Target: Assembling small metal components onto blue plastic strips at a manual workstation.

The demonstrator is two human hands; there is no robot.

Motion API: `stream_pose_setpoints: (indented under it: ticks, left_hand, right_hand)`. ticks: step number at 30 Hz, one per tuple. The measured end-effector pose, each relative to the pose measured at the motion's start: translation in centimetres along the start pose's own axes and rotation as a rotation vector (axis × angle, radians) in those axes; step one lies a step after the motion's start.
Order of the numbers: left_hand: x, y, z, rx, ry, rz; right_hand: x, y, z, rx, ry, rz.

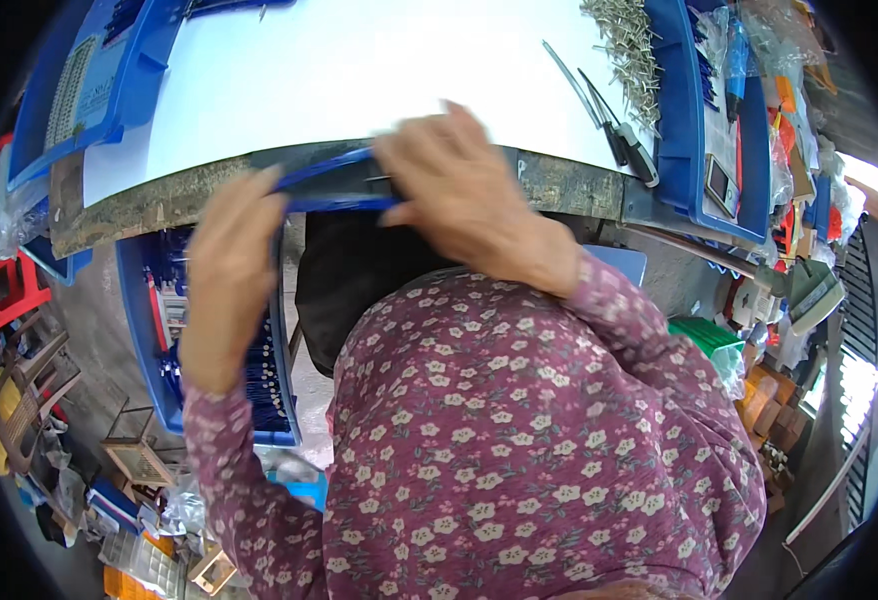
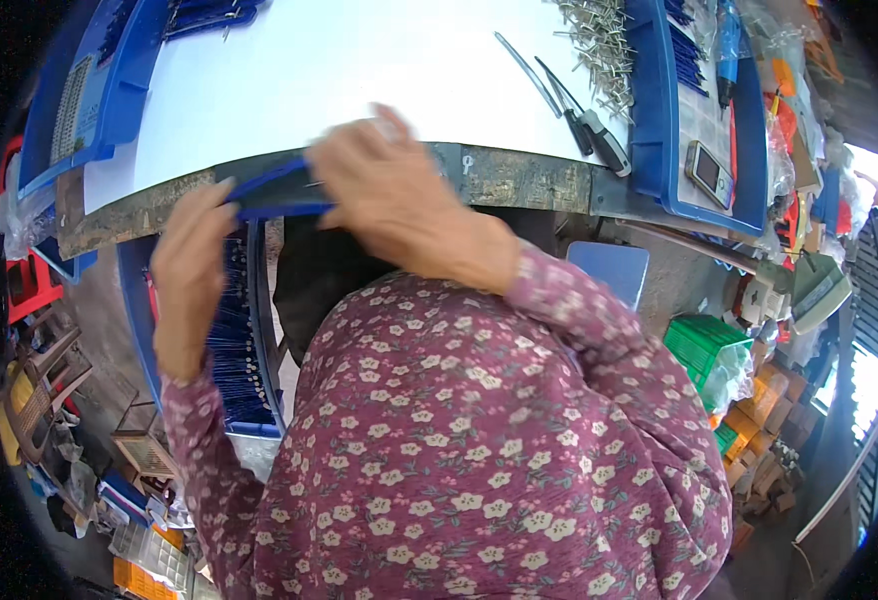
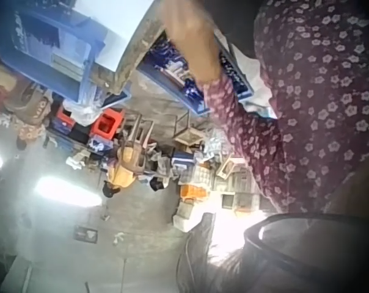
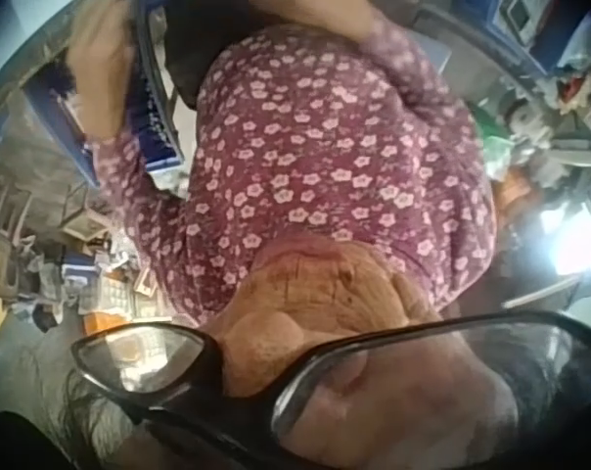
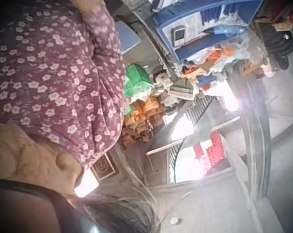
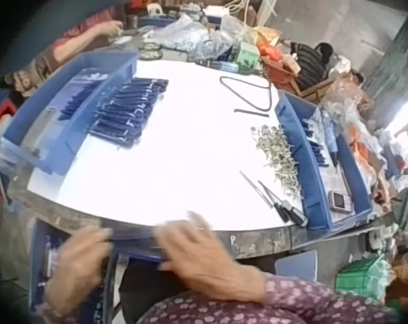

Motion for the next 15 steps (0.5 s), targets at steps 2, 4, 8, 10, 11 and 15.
stream_pose_setpoints:
  ticks: [2, 4, 8, 10, 11, 15]
  left_hand:
    - [-1.6, -2.3, -3.6, 0.065, -0.133, 0.018]
    - [-2.9, -3.7, -5.2, 0.121, -0.184, 0.091]
    - [-1.5, -2.6, -3.2, -0.012, -0.211, 0.02]
    - [0.2, -0.5, 0.6, -0.043, -0.071, -0.002]
    - [0.8, 0.5, 2.5, -0.057, 0.019, 0.038]
    - [3.4, 4.2, 5.9, 0.055, 0.243, -0.022]
  right_hand:
    - [2.8, 2.0, -2.5, 0.06, -0.067, 0.046]
    - [3.9, 2.0, -3.0, 0.101, -0.087, 0.076]
    - [2.2, 1.3, -2.3, 0.061, -0.102, 0.021]
    - [-0.4, -0.6, -0.2, -0.03, -0.019, -0.027]
    - [-1.9, -1.7, 1.1, -0.037, 0.053, -0.046]
    - [-4.6, -3.9, 4.1, 0.005, 0.152, -0.015]
Point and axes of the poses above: each hand's wrist, its own x-axis away from the middle knuckle, its own y-axis out of the back of the hand, z = x × y, the point moved 10 cm from there along -x, towards the middle knuckle, and after that the axes turned 8 degrees about -z, right-handed, at the moved point
